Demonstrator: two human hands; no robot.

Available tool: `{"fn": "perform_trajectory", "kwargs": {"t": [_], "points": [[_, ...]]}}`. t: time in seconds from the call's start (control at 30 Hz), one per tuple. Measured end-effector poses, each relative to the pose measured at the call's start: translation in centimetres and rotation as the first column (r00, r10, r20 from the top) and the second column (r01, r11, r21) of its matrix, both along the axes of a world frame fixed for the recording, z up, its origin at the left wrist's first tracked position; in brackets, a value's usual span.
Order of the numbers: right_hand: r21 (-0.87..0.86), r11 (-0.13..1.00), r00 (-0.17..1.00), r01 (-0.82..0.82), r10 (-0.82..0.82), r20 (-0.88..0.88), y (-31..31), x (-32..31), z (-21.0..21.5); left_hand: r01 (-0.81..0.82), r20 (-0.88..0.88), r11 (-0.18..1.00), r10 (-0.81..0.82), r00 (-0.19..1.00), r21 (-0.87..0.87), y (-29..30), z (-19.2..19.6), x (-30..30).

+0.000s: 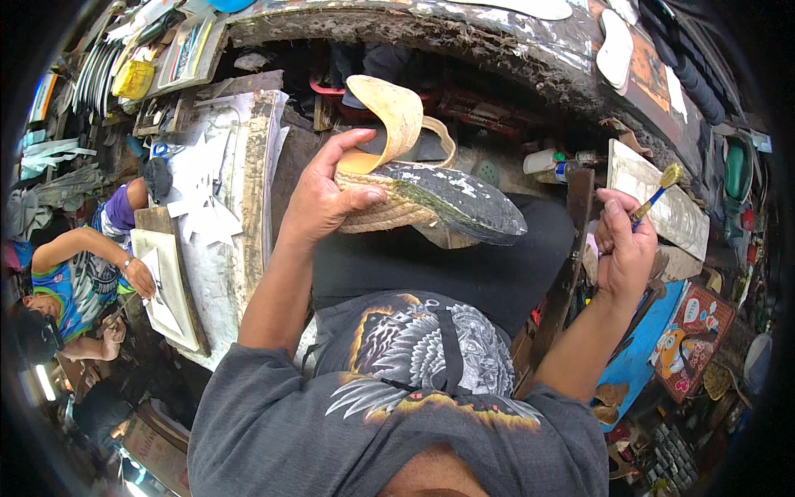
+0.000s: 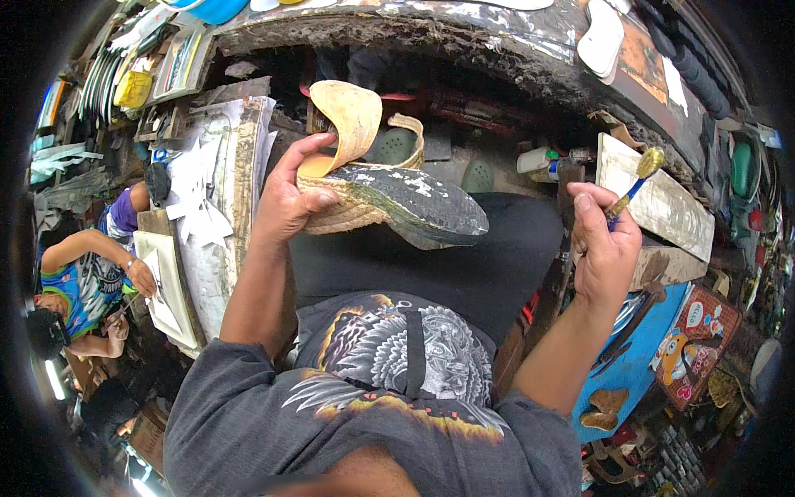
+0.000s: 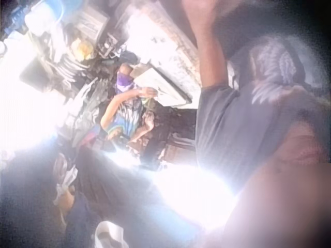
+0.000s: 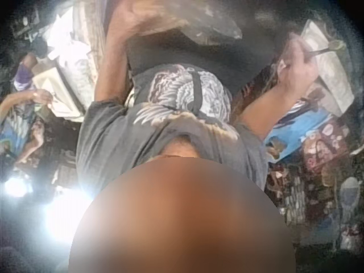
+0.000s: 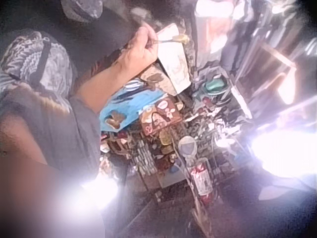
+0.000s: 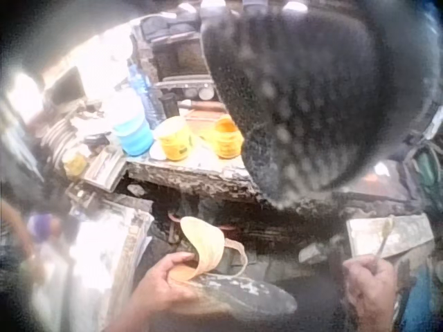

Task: The person cleans a woven sandal using a toothbrush and a yellow paste. They scrub the sole and upper, then place the sandal aside. The person then handles a white container and a water bottle.

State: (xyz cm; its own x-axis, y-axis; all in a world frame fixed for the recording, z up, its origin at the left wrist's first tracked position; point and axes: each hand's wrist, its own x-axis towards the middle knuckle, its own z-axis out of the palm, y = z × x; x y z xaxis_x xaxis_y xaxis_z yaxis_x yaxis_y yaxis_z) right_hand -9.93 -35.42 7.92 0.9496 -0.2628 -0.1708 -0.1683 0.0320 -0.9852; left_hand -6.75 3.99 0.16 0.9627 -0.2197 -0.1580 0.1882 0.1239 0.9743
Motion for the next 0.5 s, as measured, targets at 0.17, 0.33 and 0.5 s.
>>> {"fn": "perform_trajectory", "kwargs": {"t": [0.17,0.33,0.5], "points": [[-0.179,0.98,0.995,-0.084,0.072,-0.074,0.4,1.2,0.7,0.036,-0.013,0.999,-0.036,0.999,0.009,-0.1,0.0,-0.2],[-0.308,0.931,0.981,-0.194,0.176,-0.086,1.9,3.0,1.2,0.047,-0.016,0.998,-0.046,0.999,0.032,-0.2,-0.2,-0.6],[-0.489,0.781,0.912,-0.388,0.404,-0.078,4.8,5.7,1.7,0.078,0.001,0.993,-0.079,0.997,0.092,-0.1,-0.1,-0.5]]}}
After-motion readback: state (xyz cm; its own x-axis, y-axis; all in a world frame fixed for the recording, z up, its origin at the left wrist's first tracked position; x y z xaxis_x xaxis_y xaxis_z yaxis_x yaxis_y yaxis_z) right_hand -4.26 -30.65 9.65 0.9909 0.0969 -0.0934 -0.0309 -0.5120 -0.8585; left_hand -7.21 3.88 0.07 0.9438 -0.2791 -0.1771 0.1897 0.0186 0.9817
